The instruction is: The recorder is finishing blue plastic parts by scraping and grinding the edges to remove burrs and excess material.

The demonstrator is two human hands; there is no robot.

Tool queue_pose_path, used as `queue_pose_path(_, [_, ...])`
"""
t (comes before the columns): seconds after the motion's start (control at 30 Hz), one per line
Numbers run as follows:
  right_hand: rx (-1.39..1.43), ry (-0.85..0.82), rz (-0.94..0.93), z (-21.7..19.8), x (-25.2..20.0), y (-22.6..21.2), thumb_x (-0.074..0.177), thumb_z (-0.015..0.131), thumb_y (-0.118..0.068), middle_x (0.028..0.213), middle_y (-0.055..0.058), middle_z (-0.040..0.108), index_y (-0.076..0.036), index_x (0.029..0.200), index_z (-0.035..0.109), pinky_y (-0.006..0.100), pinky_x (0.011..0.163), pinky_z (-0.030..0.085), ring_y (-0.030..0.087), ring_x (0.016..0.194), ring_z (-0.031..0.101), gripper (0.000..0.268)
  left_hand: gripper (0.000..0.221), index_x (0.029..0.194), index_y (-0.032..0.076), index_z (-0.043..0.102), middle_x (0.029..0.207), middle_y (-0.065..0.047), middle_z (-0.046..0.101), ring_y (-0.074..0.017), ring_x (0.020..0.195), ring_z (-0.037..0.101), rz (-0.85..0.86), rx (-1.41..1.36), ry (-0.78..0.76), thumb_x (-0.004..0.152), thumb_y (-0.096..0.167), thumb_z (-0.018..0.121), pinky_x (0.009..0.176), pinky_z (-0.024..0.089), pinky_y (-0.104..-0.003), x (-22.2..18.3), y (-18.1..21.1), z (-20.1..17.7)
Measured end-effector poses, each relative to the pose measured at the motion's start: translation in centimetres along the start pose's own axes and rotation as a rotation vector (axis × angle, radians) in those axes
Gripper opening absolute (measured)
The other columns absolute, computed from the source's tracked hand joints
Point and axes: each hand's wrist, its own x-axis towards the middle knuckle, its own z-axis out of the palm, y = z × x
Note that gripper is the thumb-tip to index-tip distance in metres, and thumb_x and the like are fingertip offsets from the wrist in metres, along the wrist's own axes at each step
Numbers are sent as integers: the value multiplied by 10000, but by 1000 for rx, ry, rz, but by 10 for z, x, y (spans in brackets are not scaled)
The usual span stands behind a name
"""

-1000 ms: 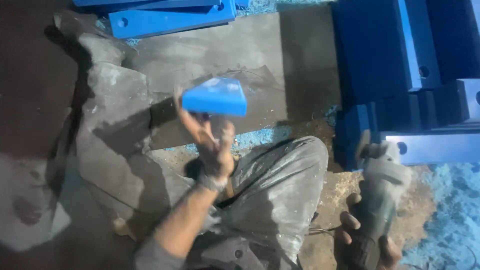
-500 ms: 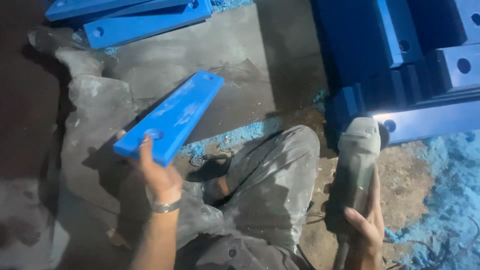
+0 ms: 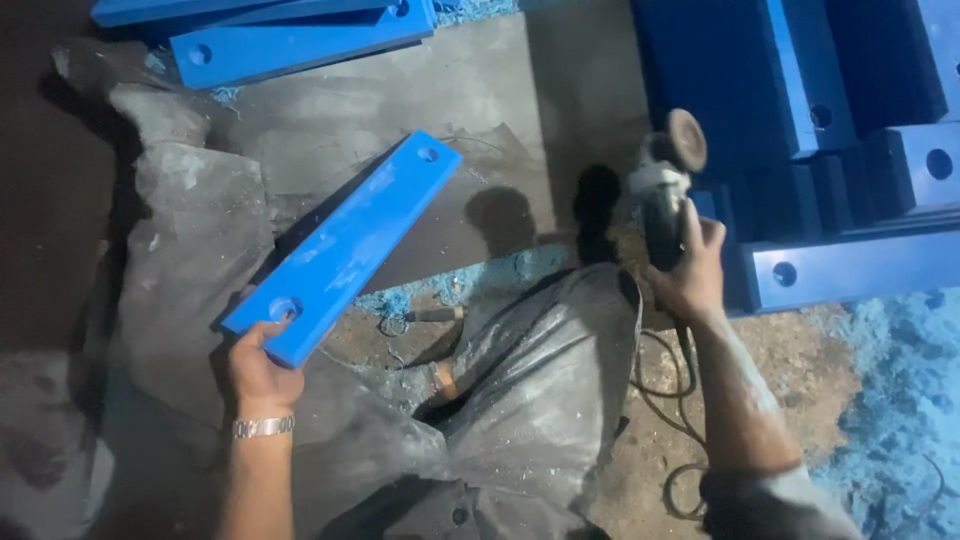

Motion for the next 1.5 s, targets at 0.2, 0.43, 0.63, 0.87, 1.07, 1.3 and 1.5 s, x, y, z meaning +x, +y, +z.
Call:
queue_pose_path(0.2, [-83,-69,20,68,66,19,718,852,-203,1441,281,395,-165,1623,282,491,1007,489,484,1263,524,1070,691,1429,81,563,1328,-77,630,-270,1229,621,1,29,-9,745,-19,568,1081,500,-413,6,-4,11])
queue_pose_path(0.43, [-272,-84,86,148,98,63,733,845,-162,1586,405,232,-237,1670,194,511,1109,433,543,1357,420,1143,722,1424,104,563,1271,-48,646,-239,1177,619,-17,92,-25,710,-3,585,1032,490,-400,11,-5,23])
queue_pose_path(0.63, [-271,17,-114,171,100,91,799,786,-91,1567,378,278,-184,1673,175,617,1118,367,571,1380,373,1070,555,1339,19,575,1260,-85,646,-256,1170,620,-77,135,160,809,70,733,1040,488,-396,32,-33,-16])
queue_pose_path(0.87, [-266,-12,-101,186,92,120,894,658,-16,1584,350,297,-190,1719,243,612,1156,378,565,1417,347,939,716,1404,79,517,1321,-62,626,-224,1213,596,155,348,233,757,69,824,1040,487,-390,-1,-15,42])
queue_pose_path(1.07, [-441,154,-156,222,104,164,1036,618,-42,1621,331,396,-205,1749,364,556,1124,437,505,1434,449,774,752,1417,87,500,1299,-81,619,-237,1189,611,202,396,248,723,4,780,1038,491,-388,5,-23,31])
queue_pose_path(1.3, [50,-211,-19,199,103,-2,902,735,-409,1253,226,653,-48,1217,681,477,993,514,397,1155,629,482,621,1281,69,537,1163,-65,632,-216,1069,624,221,448,221,696,-20,726,945,505,-363,13,-21,32])
queue_pose_path(1.5, [1042,-644,752,243,49,-100,924,686,-522,1021,119,741,-14,1197,686,423,843,566,262,926,702,577,558,1230,51,566,1090,-69,652,-216,1008,634,179,588,83,701,22,740,899,517,-366,26,-27,24])
